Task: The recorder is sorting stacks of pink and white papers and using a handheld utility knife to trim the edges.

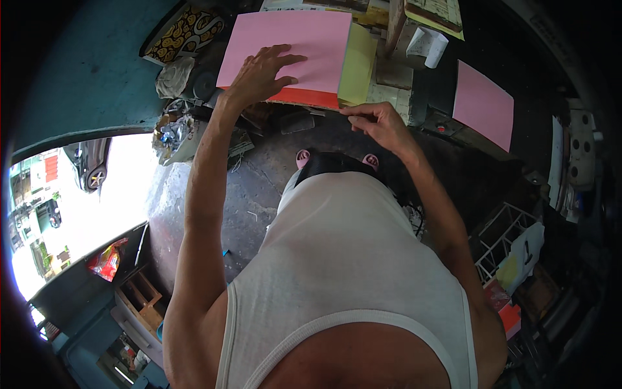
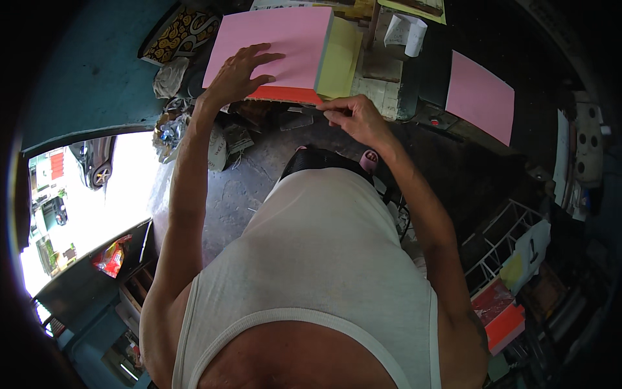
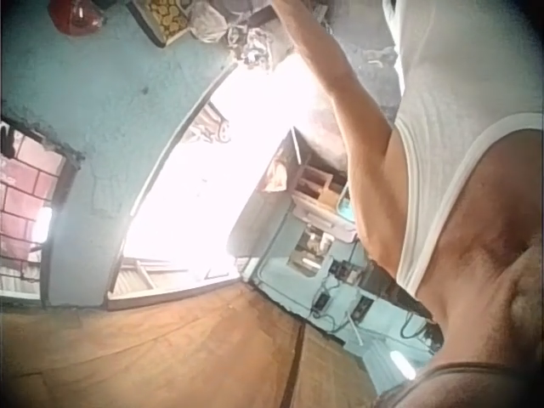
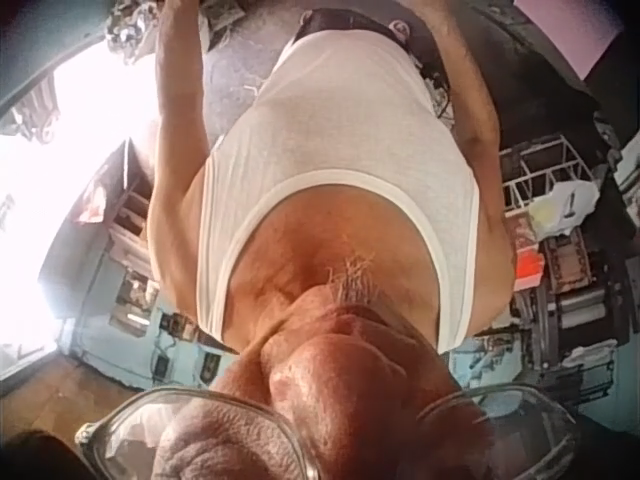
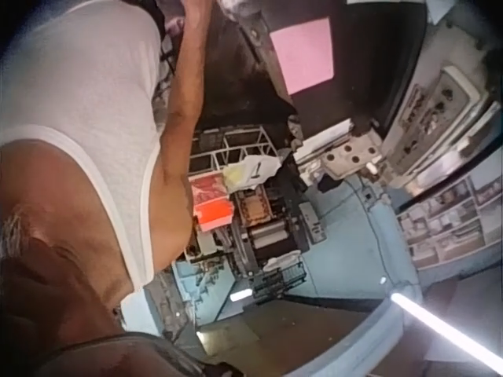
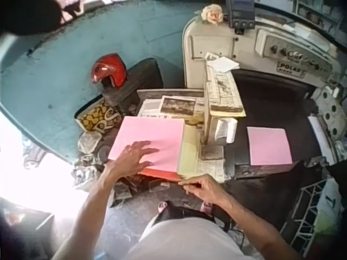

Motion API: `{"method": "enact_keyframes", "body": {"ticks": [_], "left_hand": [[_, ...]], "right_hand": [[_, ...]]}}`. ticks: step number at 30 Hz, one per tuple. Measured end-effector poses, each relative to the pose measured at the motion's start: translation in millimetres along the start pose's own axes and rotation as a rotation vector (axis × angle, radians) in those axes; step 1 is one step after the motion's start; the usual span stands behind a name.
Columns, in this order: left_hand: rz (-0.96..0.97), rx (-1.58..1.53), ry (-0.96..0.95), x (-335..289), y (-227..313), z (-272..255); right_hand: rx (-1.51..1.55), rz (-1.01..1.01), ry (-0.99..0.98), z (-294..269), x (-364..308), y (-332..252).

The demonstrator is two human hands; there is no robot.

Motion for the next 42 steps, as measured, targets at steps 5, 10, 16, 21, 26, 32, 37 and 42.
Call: {"method": "enact_keyframes", "body": {"ticks": [5, 10, 16, 21, 26, 32, 37, 42], "left_hand": [[0.091, 0.037, 0.106, -20, -8, -21], [0.192, -0.143, 0.246, -8, 25, -14], [0.007, -0.161, 0.335, 39, 42, -2], [-0.289, -0.039, 0.314, 77, 39, 13], [-0.412, 0.013, 0.148, 99, 24, 31], [-0.429, -0.102, 0.253, 99, 11, 21], [-0.476, -0.148, 0.259, 91, 4, 18], [-0.462, -0.222, 0.324, 89, 4, 14]], "right_hand": [[0.007, 0.050, 0.130, 25, -23, 10], [0.224, 0.128, 0.376, 2, -54, 33], [0.381, 0.083, 0.550, -24, -61, 36], [0.398, 0.046, 0.502, -37, -44, 34], [0.456, 0.034, 0.337, -51, -19, 40], [0.529, -0.037, 0.200, -79, -1, 48], [0.525, -0.085, 0.110, -84, 16, 44], [0.448, -0.091, 0.103, -76, 22, 41]]}}
Point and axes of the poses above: each hand's wrist, its own x-axis towards the middle knuckle, its own z-axis out of the palm, y = z × x, the point moved 9 cm from there along x, towards the middle knuckle, and after that the axes turned 15 degrees about z, right-handed, at the moved point
